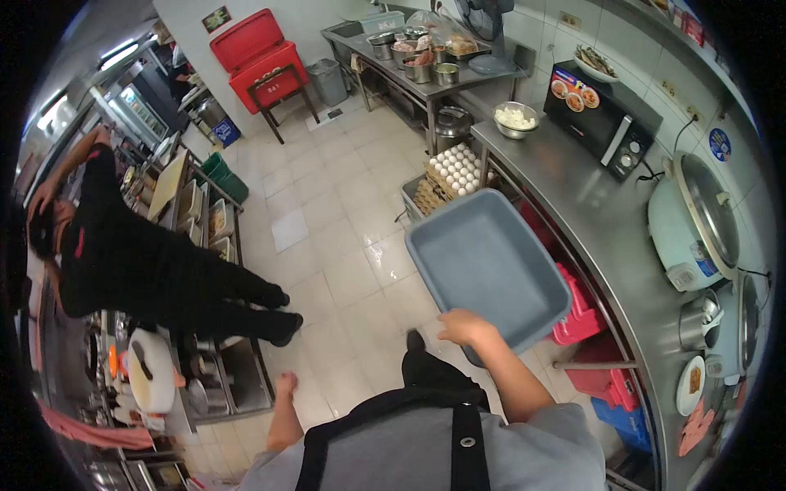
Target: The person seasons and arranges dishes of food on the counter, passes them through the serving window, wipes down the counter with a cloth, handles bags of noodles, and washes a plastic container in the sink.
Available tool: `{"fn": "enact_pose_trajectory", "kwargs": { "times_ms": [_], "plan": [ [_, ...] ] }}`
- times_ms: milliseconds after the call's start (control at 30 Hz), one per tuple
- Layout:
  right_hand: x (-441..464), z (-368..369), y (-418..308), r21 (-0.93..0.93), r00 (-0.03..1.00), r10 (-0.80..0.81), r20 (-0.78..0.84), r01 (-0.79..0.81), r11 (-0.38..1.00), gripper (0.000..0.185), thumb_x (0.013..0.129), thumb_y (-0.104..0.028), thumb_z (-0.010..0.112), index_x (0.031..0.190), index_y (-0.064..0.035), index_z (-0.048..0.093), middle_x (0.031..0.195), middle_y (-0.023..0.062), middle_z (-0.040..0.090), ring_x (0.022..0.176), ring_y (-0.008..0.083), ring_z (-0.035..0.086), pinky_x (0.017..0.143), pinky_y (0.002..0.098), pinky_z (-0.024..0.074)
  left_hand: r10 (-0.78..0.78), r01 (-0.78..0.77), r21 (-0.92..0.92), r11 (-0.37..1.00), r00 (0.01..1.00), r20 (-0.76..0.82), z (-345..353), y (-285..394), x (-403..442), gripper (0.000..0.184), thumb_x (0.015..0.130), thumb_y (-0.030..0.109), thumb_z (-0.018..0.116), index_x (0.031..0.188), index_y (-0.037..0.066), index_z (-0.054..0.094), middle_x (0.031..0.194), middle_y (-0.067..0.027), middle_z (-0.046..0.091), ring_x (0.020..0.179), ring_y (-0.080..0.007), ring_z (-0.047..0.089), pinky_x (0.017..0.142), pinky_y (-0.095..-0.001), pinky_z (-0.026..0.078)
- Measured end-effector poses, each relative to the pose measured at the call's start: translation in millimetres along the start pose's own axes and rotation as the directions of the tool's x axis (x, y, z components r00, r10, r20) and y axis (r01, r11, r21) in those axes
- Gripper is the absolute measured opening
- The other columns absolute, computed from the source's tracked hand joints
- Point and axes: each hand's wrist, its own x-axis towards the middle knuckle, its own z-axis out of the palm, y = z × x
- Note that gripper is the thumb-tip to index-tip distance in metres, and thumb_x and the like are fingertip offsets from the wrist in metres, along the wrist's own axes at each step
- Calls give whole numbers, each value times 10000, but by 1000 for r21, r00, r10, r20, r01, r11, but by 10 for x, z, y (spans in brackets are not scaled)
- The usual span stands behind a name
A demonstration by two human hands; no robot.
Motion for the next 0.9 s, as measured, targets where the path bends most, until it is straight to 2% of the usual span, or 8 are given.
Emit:
{"fn": "enact_pose_trajectory", "kwargs": {
  "times_ms": [233,333,400,600,767,833,867,900],
  "plan": [
    [1981,-830,-146,-108,974,137,180,-119,987,453,819,-390,639,1135,-69,597,1093,171,624,1069,340,569,894,435,461,598,-621,108,777,780,182,660,2896,1605,219,864,161,603,1033,23,619,811,-60,644,700,-132,598,647,-286,484],
    [3228,-1430,-631,-193,999,-36,34,42,980,416,810,-380,651,1083,-66,621,1059,170,632,1031,350,584,872,451,467,283,-277,-63,959,912,297,729,2606,2267,215,866,206,604,951,9,622,752,-57,638,636,-133,571,584,-285,459],
    [3993,-1924,-1109,-173,976,-200,-91,182,968,422,818,-321,640,1137,-49,584,1037,194,620,1029,370,566,866,452,452,382,-415,238,878,908,173,657,2166,2469,232,862,233,569,838,7,614,678,-122,624,644,-215,612,603,-343,476],
    [6234,-2552,-2174,-25,776,-628,-48,628,778,336,862,-288,581,1117,-68,589,1039,179,625,978,361,585,822,444,471,-296,70,674,735,928,227,463,2050,2846,281,872,272,528,899,14,637,780,-163,644,749,-301,630,688,-412,491],
    [8411,-1394,-1313,194,828,-561,-6,551,812,327,883,-273,506,1121,-67,597,1016,177,636,960,352,594,822,438,467,-373,104,713,694,898,232,593,2839,4177,290,877,270,509,931,20,645,855,-176,649,810,-329,625,711,-425,492],
    [8788,-647,-198,-20,986,-114,120,117,993,330,863,-298,497,997,-31,639,1041,182,637,960,334,601,805,445,474,-352,65,720,691,900,257,640,3337,4863,295,879,270,502,943,22,649,886,-181,651,834,-340,624,721,-431,492],
    [9143,-178,439,-409,815,38,578,249,878,291,774,-221,599,1011,-72,678,1017,184,652,951,356,613,805,455,488,-338,44,723,690,902,268,659,3589,5233,298,880,269,498,950,23,651,901,-183,651,846,-345,623,726,-433,492],
    [8704,-565,613,-185,908,-26,418,113,976,228,781,-211,600,933,-50,653,942,165,637,883,312,594,771,440,480,-279,-25,721,692,912,300,678,3829,5683,301,881,269,494,956,24,652,916,-186,652,858,-350,622,730,-436,493]
  ]
}}
